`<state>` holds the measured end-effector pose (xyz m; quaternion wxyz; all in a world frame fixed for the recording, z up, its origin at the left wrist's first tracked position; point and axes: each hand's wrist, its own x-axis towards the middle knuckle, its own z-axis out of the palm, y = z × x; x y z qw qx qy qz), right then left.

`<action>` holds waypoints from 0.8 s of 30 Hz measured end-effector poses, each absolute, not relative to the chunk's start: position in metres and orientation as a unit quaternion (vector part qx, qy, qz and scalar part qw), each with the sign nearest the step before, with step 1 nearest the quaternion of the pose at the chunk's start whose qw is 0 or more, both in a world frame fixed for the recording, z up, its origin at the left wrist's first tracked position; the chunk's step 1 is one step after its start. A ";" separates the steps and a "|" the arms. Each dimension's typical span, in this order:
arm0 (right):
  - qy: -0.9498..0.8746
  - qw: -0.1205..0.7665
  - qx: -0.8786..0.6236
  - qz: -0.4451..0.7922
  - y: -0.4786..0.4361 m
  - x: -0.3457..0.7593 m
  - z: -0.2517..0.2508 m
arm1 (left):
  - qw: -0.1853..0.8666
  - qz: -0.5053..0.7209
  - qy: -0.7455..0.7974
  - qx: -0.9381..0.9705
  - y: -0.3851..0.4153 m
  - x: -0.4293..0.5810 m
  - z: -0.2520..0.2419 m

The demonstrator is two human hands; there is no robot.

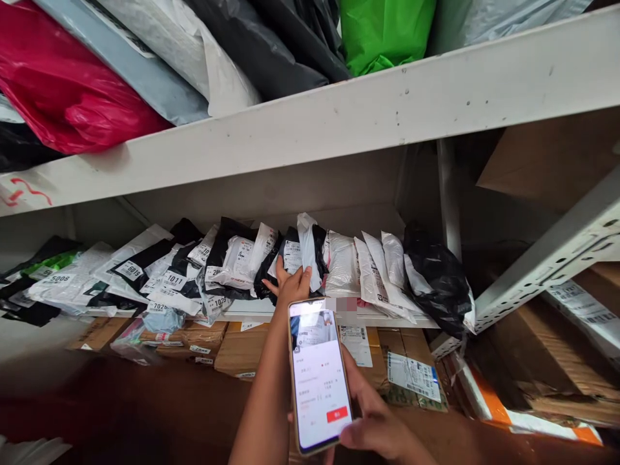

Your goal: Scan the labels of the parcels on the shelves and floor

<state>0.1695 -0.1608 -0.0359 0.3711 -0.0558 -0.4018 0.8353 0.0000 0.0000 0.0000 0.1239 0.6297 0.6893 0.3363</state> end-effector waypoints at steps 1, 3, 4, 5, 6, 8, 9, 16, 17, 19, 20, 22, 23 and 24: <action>-0.389 0.371 -0.053 0.842 -0.165 0.171 -0.039 | 0.123 0.332 0.694 0.627 -0.002 0.000 0.001; -0.364 0.383 -0.050 0.847 -0.171 0.173 -0.044 | 0.115 0.326 0.705 0.619 -0.005 0.002 0.003; -0.356 0.393 -0.051 0.847 -0.173 0.174 -0.044 | 0.111 0.324 0.710 0.616 -0.007 0.003 0.004; -0.351 0.402 -0.051 0.844 -0.175 0.176 -0.043 | 0.109 0.321 0.712 0.614 -0.008 0.005 0.006; -0.349 0.407 -0.051 0.843 -0.175 0.177 -0.041 | 0.108 0.319 0.714 0.614 -0.009 0.006 0.006; -0.354 0.403 -0.054 0.842 -0.175 0.181 -0.037 | 0.109 0.315 0.713 0.616 -0.010 0.007 0.008; -0.360 0.397 -0.059 0.842 -0.174 0.182 -0.035 | 0.107 0.314 0.714 0.617 -0.010 0.008 0.008; -0.361 0.432 -0.078 0.823 -0.172 0.188 -0.043 | 0.096 0.321 0.702 0.629 -0.011 0.006 0.009; -0.362 0.438 -0.082 0.819 -0.172 0.188 -0.047 | 0.096 0.320 0.702 0.629 -0.011 0.006 0.009; -0.370 0.447 -0.085 0.810 -0.171 0.190 -0.053 | 0.092 0.319 0.703 0.629 -0.012 0.007 0.009; -0.377 0.452 -0.087 0.804 -0.170 0.191 -0.055 | 0.087 0.319 0.705 0.628 -0.013 0.008 0.010; -0.394 0.462 -0.095 0.789 -0.168 0.194 -0.056 | 0.072 0.321 0.706 0.628 -0.015 0.009 0.011; -0.401 0.468 -0.100 0.781 -0.166 0.195 -0.055 | 0.058 0.325 0.705 0.628 -0.014 0.010 0.012; -0.405 0.476 -0.107 0.774 -0.165 0.196 -0.055 | 0.039 0.331 0.703 0.628 -0.014 0.011 0.013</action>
